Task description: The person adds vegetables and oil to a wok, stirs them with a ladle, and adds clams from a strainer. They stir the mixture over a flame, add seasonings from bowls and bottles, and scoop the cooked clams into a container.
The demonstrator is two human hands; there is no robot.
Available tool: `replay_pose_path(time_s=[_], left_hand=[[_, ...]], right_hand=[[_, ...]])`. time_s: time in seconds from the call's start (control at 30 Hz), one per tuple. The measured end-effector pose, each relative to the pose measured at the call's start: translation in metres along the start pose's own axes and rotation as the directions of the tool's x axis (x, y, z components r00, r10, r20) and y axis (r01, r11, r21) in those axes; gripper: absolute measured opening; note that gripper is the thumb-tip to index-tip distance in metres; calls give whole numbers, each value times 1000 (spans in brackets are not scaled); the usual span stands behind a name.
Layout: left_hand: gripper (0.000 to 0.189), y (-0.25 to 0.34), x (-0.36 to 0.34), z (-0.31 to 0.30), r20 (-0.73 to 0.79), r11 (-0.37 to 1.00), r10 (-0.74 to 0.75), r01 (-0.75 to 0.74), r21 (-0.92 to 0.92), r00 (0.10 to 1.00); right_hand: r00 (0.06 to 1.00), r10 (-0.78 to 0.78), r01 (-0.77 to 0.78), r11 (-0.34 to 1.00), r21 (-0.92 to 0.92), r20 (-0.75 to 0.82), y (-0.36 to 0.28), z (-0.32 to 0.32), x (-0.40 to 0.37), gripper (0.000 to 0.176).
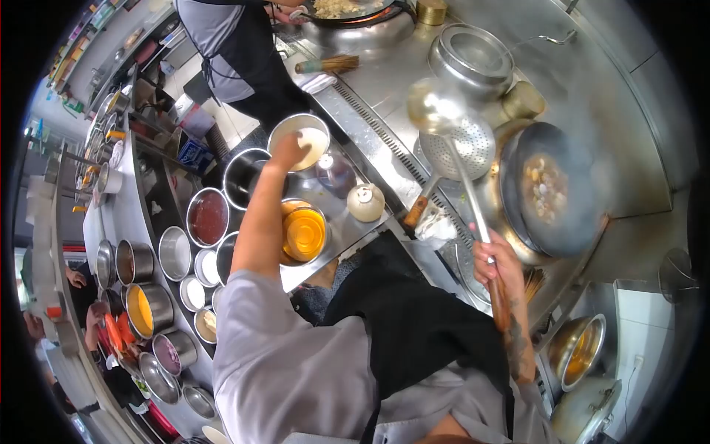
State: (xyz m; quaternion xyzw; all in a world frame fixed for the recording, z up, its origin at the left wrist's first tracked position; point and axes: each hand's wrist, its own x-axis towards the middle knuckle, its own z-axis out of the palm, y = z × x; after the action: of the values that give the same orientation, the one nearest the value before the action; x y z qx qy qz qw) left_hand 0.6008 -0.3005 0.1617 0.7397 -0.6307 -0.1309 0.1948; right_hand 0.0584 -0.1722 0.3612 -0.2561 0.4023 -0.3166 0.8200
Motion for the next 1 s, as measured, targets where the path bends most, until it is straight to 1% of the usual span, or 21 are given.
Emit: replay_pose_path(time_s=[0.07,0.17,0.2,0.27,0.33,0.43,0.57,0.63,0.83,1.0], left_hand=[[61,-2,-11,15,135,982,-41,15,186,990],[71,4,-15,23,143,962,-106,65,267,984],[71,5,-14,23,146,959,-90,47,279,985],[70,6,-10,25,148,953,-52,5,304,988],[69,10,-9,27,141,947,-80,31,319,987],[68,13,-6,26,163,944,-97,39,327,982],[66,12,-6,26,191,942,-115,46,333,975],[64,12,-5,27,202,946,-115,45,321,972],[60,16,-2,31,203,945,-110,39,325,973],[57,19,-1,32,214,942,-107,30,333,971]], right_hand=[[998,66,-66,998,-17,23,0,20,15,39],[985,172,-171,984,-55,12,-2,43,34,38],[978,204,-202,978,-57,36,-2,47,41,36],[970,242,-240,967,-86,23,-1,56,52,35],[958,288,-287,954,-86,4,-2,67,62,31],[950,312,-310,937,-161,-13,1,76,74,29],[951,309,-302,924,-236,-9,1,88,81,29],[946,323,-316,915,-251,-16,4,89,84,29],[949,316,-301,913,-275,10,4,96,90,21],[951,308,-292,922,-253,26,10,90,94,18]])
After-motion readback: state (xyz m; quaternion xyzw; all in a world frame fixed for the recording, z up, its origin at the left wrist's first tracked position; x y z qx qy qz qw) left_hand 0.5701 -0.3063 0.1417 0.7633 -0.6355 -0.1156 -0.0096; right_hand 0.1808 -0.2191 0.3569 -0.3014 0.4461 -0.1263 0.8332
